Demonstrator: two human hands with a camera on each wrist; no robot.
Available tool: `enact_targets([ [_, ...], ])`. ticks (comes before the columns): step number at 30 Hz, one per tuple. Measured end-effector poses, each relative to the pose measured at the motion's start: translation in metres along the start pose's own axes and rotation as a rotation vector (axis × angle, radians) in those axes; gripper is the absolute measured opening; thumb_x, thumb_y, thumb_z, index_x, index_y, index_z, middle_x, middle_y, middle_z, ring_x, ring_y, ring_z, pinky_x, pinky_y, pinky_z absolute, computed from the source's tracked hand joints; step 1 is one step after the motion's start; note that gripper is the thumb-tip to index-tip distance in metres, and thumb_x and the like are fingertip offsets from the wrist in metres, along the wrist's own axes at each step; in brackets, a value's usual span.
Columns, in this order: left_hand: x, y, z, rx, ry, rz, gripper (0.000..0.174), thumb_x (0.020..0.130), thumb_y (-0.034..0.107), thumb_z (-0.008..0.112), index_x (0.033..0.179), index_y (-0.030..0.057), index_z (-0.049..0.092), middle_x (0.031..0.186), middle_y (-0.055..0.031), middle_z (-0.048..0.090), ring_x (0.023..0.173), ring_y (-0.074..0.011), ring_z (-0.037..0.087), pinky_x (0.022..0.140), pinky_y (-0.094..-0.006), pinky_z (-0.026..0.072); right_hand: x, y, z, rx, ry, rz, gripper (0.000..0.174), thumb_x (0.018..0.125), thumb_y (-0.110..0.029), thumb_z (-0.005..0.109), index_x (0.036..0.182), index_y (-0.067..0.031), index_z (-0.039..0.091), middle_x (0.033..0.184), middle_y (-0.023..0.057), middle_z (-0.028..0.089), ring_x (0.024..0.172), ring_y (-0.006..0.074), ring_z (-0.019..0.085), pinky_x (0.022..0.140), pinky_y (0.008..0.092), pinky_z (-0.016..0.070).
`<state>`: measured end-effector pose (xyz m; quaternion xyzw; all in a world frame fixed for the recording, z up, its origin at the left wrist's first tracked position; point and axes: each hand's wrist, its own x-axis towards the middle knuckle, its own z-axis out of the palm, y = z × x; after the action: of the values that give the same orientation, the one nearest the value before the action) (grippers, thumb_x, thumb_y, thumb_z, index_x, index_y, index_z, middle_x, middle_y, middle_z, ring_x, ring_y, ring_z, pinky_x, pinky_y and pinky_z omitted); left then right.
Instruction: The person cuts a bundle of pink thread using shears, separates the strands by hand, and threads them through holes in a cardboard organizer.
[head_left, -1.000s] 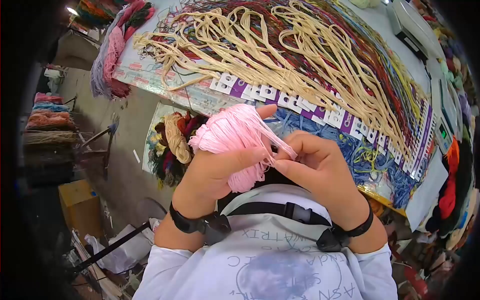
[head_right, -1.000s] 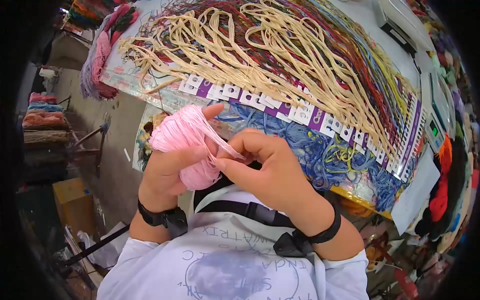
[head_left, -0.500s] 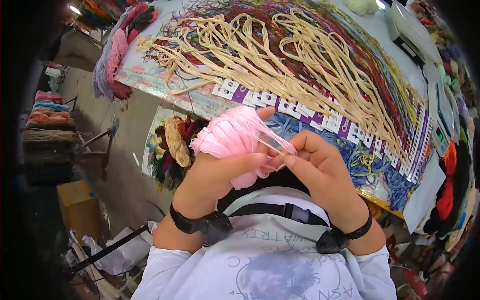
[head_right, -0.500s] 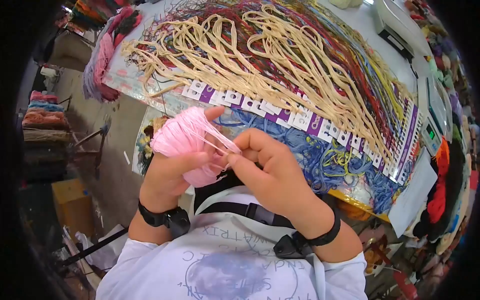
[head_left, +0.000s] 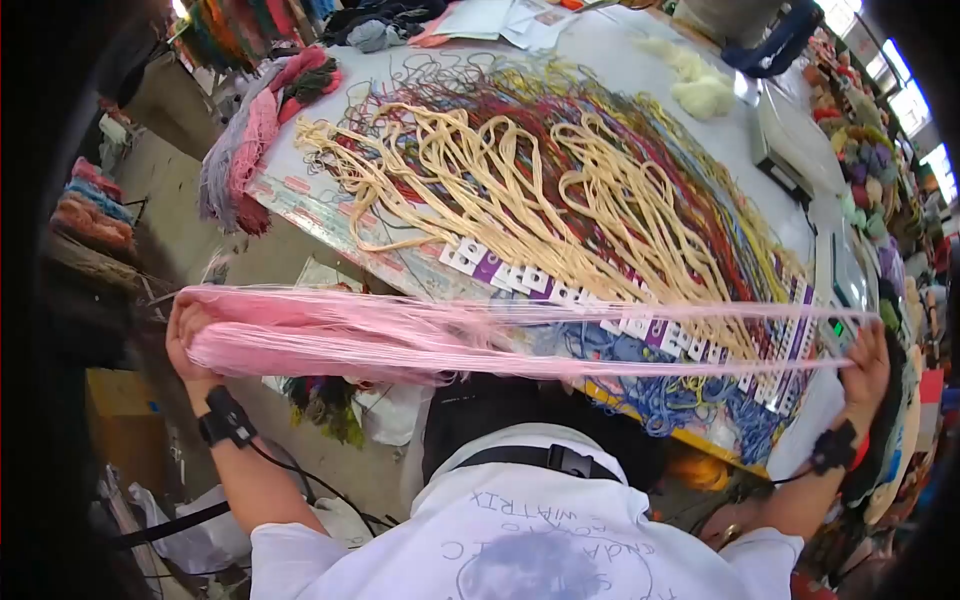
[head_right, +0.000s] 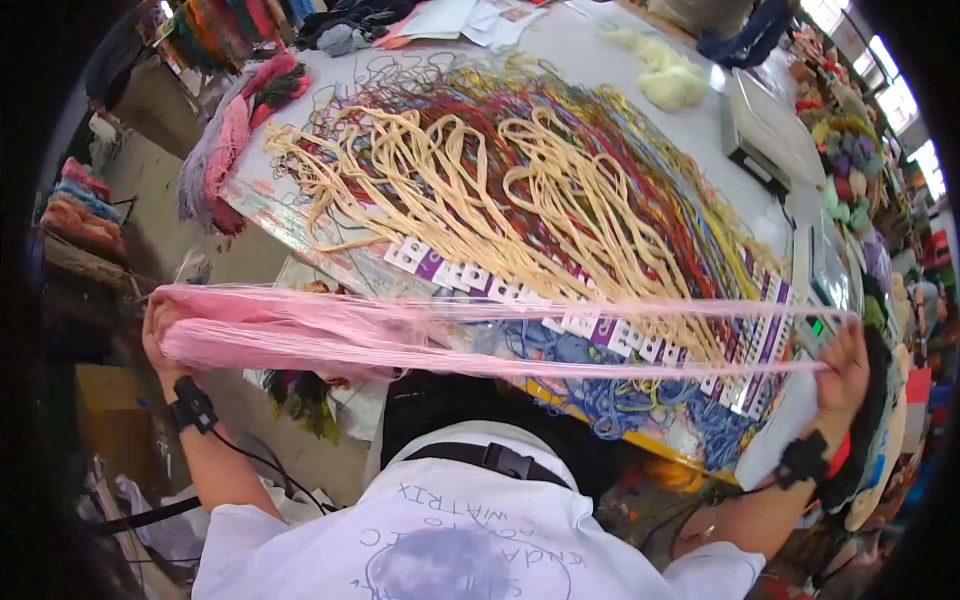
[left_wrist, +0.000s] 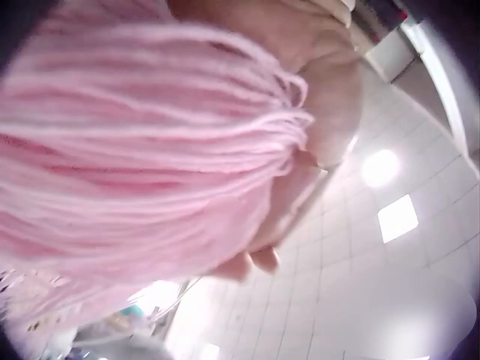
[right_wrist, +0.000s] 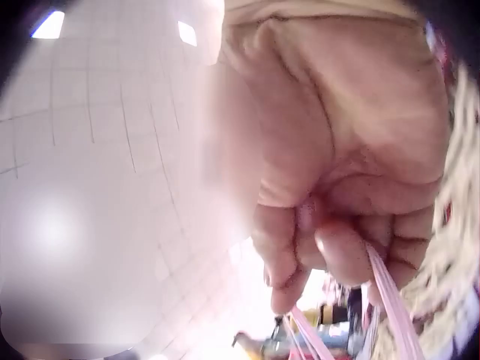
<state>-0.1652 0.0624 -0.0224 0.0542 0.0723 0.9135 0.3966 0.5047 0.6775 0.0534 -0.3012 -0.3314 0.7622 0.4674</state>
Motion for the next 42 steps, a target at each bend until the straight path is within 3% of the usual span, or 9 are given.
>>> enact_targets([
  [5, 0.011, 0.035, -0.011, -0.031, 0.171, 0.251, 0.012, 0.092, 0.008, 0.049, 0.096, -0.0006, 0.057, 0.054, 0.0050, 0.035, 0.045, -0.0037, 0.034, 0.046, -0.0174, 0.0317, 0.001, -0.197, -0.135, -0.065, -0.070, -0.429, 0.029, 0.097, -0.011, 0.041, 0.121, 0.0003, 0.052, 0.061, -0.0042, 0.020, 0.050, 0.0062, 0.021, 0.049, 0.0192, 0.0200],
  [12, 0.054, -0.033, -0.011, -0.065, 0.067, 0.039, 0.010, 0.091, 0.006, 0.051, 0.094, 0.0006, 0.059, 0.056, 0.0054, 0.037, 0.049, -0.0037, 0.038, 0.051, -0.0168, 0.0345, 0.037, -0.157, 0.015, -0.447, -0.159, -0.512, 0.049, 0.089, 0.003, 0.042, 0.137, -0.0049, 0.039, 0.069, -0.0048, 0.025, 0.055, 0.0069, 0.021, 0.051, 0.0186, 0.0183],
  [15, 0.035, 0.045, -0.036, 0.194, -0.072, 0.074, 0.014, 0.093, 0.009, 0.048, 0.093, 0.0010, 0.059, 0.058, 0.0044, 0.041, 0.057, -0.0090, 0.048, 0.062, -0.0219, 0.0426, 0.048, -0.202, 0.003, -0.535, -0.142, -0.475, 0.051, 0.086, 0.004, 0.044, 0.136, -0.0056, 0.040, 0.070, -0.0055, 0.030, 0.054, 0.0055, 0.022, 0.049, 0.0180, 0.0190],
  [17, 0.020, 0.083, -0.046, 0.737, 0.719, 0.614, 0.020, 0.095, 0.013, 0.044, 0.091, 0.0020, 0.060, 0.060, 0.0035, 0.044, 0.069, -0.0156, 0.054, 0.074, -0.0311, 0.0463, 0.032, -0.227, -0.020, -0.692, 0.025, -0.528, 0.045, 0.088, -0.006, 0.051, 0.132, -0.0070, 0.045, 0.068, -0.0052, 0.025, 0.053, 0.0031, 0.024, 0.045, 0.0178, 0.0191],
  [19, -0.016, 0.224, -0.147, 0.579, 0.310, 0.431, 0.023, 0.096, 0.016, 0.042, 0.094, 0.0030, 0.061, 0.060, 0.0032, 0.044, 0.077, -0.0197, 0.055, 0.081, -0.0383, 0.0457, 0.015, -0.264, -0.069, -0.770, 0.132, -0.569, 0.042, 0.089, -0.010, 0.055, 0.130, -0.0076, 0.047, 0.067, -0.0050, 0.022, 0.052, 0.0019, 0.024, 0.043, 0.0177, 0.0191],
  [24, -0.007, 0.252, -0.138, 0.334, 0.429, 0.918, 0.020, 0.093, 0.010, 0.046, 0.106, 0.0018, 0.059, 0.061, 0.0037, 0.040, 0.065, -0.0098, 0.047, 0.077, -0.0253, 0.0414, -0.010, -0.297, -0.060, -0.550, 0.391, -0.703, 0.040, 0.090, -0.013, 0.053, 0.129, -0.0037, 0.047, 0.064, -0.0064, 0.028, 0.049, 0.0008, 0.025, 0.040, 0.0175, 0.0194],
  [27, 0.018, 0.101, -0.032, 0.225, -0.135, 0.485, 0.023, 0.093, 0.009, 0.047, 0.114, 0.0035, 0.056, 0.062, 0.0054, 0.037, 0.060, -0.0048, 0.041, 0.070, -0.0214, 0.0385, -0.002, -0.221, 0.045, -0.489, 0.281, -0.660, 0.040, 0.091, -0.015, 0.052, 0.128, -0.0014, 0.046, 0.063, -0.0072, 0.032, 0.047, 0.0001, 0.026, 0.038, 0.0174, 0.0195],
  [33, 0.075, -0.128, 0.009, 0.546, 0.179, -0.029, 0.040, 0.087, 0.014, 0.058, 0.122, 0.0000, 0.047, 0.065, 0.0061, 0.043, 0.057, -0.0017, 0.041, 0.051, -0.0169, 0.0358, 0.023, 0.073, 0.239, -0.652, -0.074, -0.209, 0.025, 0.087, -0.022, 0.062, 0.104, -0.0033, 0.064, 0.064, -0.0098, 0.040, 0.051, -0.0024, 0.032, 0.041, 0.0135, 0.0210],
  [42, 0.127, -0.236, -0.009, 1.480, 0.258, -0.514, 0.014, 0.079, 0.009, 0.062, 0.088, -0.0007, 0.063, 0.066, -0.0031, 0.055, 0.049, -0.0117, 0.049, 0.044, -0.0256, 0.0403, -0.005, 0.359, 0.356, -1.023, -0.609, 0.106, 0.021, 0.083, -0.022, 0.065, 0.085, -0.0014, 0.069, 0.065, -0.0008, 0.058, 0.054, 0.0060, 0.048, 0.049, 0.0214, 0.0374],
])
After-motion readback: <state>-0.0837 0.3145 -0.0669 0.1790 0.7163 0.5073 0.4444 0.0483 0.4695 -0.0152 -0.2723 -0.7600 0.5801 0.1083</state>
